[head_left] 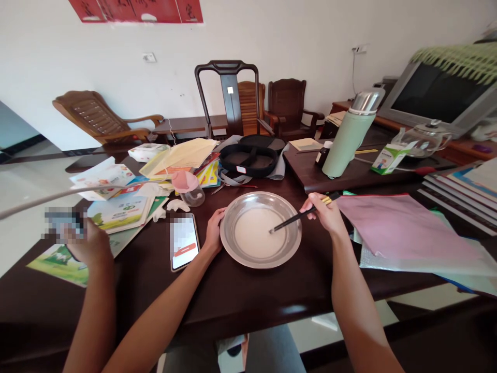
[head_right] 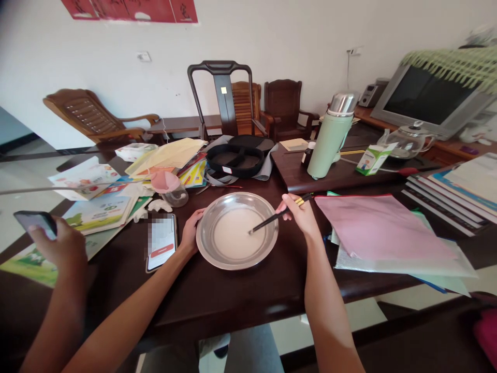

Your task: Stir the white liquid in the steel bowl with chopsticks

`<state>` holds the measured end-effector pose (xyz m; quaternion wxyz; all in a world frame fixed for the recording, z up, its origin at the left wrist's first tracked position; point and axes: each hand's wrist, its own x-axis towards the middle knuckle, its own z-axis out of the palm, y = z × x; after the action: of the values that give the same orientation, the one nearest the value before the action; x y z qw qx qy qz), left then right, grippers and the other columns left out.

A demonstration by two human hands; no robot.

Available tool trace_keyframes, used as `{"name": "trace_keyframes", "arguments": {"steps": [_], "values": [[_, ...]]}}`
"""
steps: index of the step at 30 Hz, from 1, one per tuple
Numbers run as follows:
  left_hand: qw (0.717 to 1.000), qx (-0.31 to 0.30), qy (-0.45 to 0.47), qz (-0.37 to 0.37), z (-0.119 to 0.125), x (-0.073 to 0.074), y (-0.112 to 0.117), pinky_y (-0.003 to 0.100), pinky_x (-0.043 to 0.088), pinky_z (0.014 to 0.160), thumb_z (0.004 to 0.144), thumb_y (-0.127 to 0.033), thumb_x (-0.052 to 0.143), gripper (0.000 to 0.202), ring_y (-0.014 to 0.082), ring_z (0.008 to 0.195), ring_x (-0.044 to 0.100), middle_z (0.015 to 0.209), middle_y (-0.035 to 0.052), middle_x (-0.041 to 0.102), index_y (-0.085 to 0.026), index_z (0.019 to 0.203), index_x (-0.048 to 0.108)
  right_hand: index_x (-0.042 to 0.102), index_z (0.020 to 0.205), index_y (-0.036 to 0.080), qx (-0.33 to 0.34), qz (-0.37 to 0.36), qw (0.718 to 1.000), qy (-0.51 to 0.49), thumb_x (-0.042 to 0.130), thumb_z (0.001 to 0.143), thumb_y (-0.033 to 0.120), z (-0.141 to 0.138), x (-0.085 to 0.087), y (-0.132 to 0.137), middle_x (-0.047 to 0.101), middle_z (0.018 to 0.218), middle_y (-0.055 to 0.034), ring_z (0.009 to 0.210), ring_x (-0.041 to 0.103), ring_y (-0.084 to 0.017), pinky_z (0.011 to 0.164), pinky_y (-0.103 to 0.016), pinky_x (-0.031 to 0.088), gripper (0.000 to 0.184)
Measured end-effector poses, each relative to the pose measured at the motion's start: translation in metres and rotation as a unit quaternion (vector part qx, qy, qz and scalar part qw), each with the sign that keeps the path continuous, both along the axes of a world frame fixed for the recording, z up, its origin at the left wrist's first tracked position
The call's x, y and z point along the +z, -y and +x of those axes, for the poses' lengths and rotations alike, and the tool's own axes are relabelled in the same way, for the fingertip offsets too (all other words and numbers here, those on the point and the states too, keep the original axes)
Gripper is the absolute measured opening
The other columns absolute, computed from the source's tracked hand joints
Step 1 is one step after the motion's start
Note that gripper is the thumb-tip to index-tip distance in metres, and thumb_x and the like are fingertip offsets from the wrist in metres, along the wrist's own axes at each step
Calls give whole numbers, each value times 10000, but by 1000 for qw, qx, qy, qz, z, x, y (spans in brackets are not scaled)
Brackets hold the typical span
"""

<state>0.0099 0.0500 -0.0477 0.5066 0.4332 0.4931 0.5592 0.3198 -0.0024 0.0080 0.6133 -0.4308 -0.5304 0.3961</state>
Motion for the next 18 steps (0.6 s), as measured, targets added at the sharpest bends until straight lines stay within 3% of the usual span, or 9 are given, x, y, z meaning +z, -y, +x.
{"name": "trace_keyframes", "arguments": {"steps": [4, 6, 10, 13, 16, 18], "values": [[1000, 4, -2, 1, 0, -1, -1, 346, 489, 824, 639, -413, 662, 278, 266, 885, 646, 910, 71, 757, -197, 793, 741, 709, 655, 196, 102, -27, 994, 25, 741, 828, 630, -10, -1, -1, 761, 686, -64, 487, 606, -133, 425, -258, 450, 468], [1000, 8, 0, 2, 0, -2, -1, 345, 489, 822, 634, -411, 661, 273, 262, 877, 643, 909, 70, 758, -200, 788, 739, 730, 685, 196, 96, -21, 994, 38, 758, 811, 629, -14, -1, -3, 776, 727, -70, 536, 640, -144, 454, -261, 481, 452], [1000, 6, 6, -4, 0, -2, -1, 330, 482, 812, 625, -432, 667, 298, 246, 861, 638, 906, 65, 754, -189, 786, 731, 703, 629, 194, -6, 8, 1000, 5, 746, 839, 604, -5, 0, -2, 750, 656, -50, 469, 571, -107, 417, -235, 427, 462], [1000, 8, 8, -8, 1, -1, -1, 317, 472, 815, 605, -437, 682, 329, 231, 852, 627, 902, 61, 753, -175, 797, 733, 687, 596, 189, 35, -11, 999, -4, 740, 836, 619, -3, 0, 1, 736, 621, -48, 424, 542, -99, 395, -234, 415, 495], [1000, 6, 8, -5, 0, 0, -1, 314, 473, 818, 605, -431, 679, 331, 229, 854, 630, 902, 62, 754, -170, 800, 736, 720, 636, 190, 105, -31, 994, 22, 769, 785, 650, -11, 1, -1, 763, 673, -61, 479, 615, -128, 426, -247, 472, 486], [1000, 3, 11, -4, 0, -1, -1, 317, 477, 826, 611, -430, 675, 326, 231, 861, 639, 907, 62, 757, -171, 800, 737, 738, 665, 195, 91, -23, 995, 32, 787, 766, 647, -14, 1, -2, 774, 703, -61, 525, 646, -140, 444, -246, 486, 465]]}}
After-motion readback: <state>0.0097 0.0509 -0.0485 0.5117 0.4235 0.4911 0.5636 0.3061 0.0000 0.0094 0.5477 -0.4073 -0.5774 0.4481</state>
